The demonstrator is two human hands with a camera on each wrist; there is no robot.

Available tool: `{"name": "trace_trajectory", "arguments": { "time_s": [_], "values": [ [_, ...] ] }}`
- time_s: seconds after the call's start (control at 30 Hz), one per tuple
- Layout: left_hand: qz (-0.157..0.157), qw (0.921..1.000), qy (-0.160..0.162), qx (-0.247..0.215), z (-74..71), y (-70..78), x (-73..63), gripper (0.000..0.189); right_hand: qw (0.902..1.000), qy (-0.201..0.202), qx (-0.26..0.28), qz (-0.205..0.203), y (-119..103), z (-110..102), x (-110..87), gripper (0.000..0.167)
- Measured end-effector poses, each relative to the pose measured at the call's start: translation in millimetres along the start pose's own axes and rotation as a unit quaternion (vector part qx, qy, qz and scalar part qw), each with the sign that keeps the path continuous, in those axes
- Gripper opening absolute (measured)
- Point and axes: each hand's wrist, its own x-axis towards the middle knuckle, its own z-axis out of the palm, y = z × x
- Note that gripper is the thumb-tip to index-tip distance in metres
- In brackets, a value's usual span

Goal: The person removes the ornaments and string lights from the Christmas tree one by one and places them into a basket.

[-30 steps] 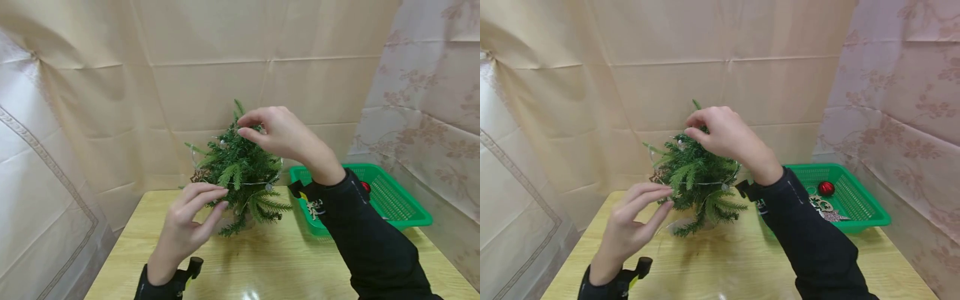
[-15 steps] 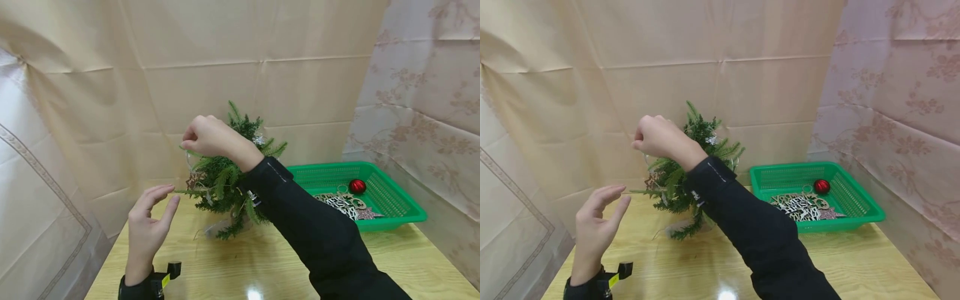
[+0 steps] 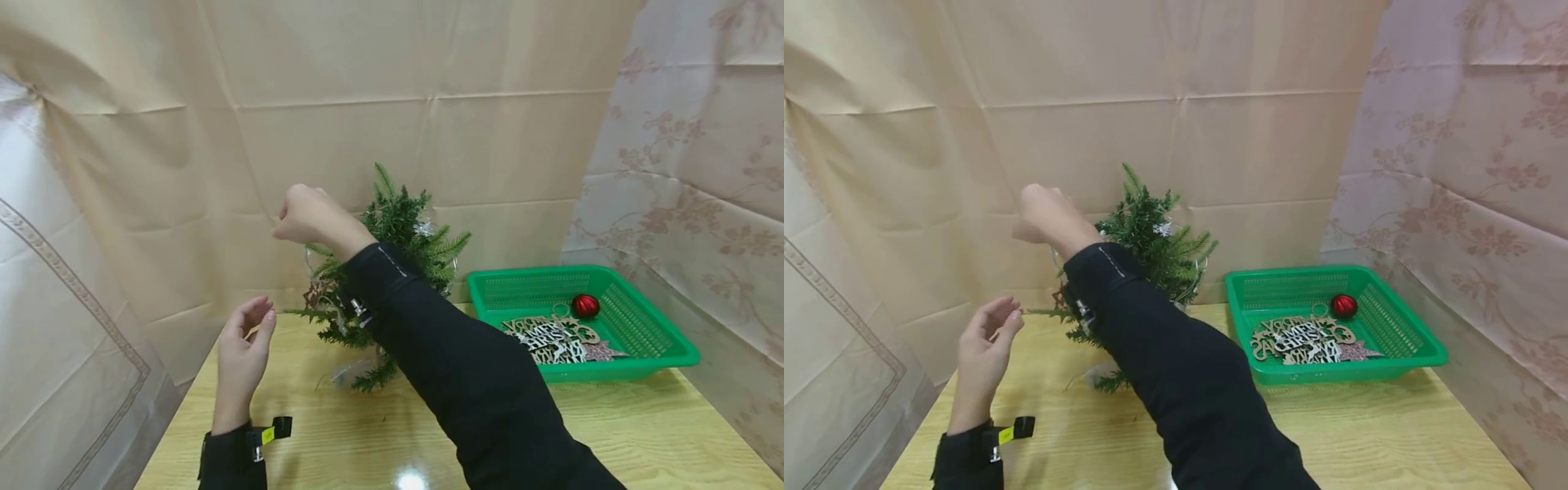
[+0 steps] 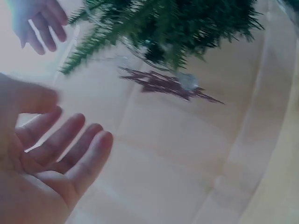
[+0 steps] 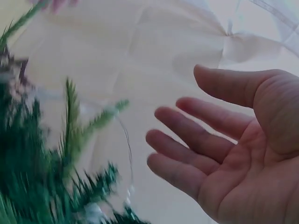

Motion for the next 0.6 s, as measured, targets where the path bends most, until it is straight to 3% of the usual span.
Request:
{"name": "trace_trajectory", "arguments": {
  "time_s": [0.1, 0.27, 0.4, 0.6],
  "values": [
    [-0.018, 0.9985, -0.028, 0.043, 5.1, -11.2, 2.7, 0.039, 0.9995, 0.009, 0.014, 0.026, -6, 6, 7.2, 0.05],
    [-0.018, 0.9969, -0.059, 0.049, 17.7, -23.5, 4.1, 0.044, 0.9941, 0.044, -0.031, 0.094, -7, 22, 12.6, 0.011],
    [-0.016, 0.9965, -0.062, 0.054, 26.4, -26.1, 1.7, 0.044, 0.9871, 0.07, -0.075, 0.123, -2, 34, 13.2, 0.015],
    [-0.008, 0.9965, -0.07, 0.044, 37.8, -26.1, 0.3, 0.041, 0.9808, 0.092, -0.134, 0.108, 6, 39, 13.8, 0.014]
  ]
}}
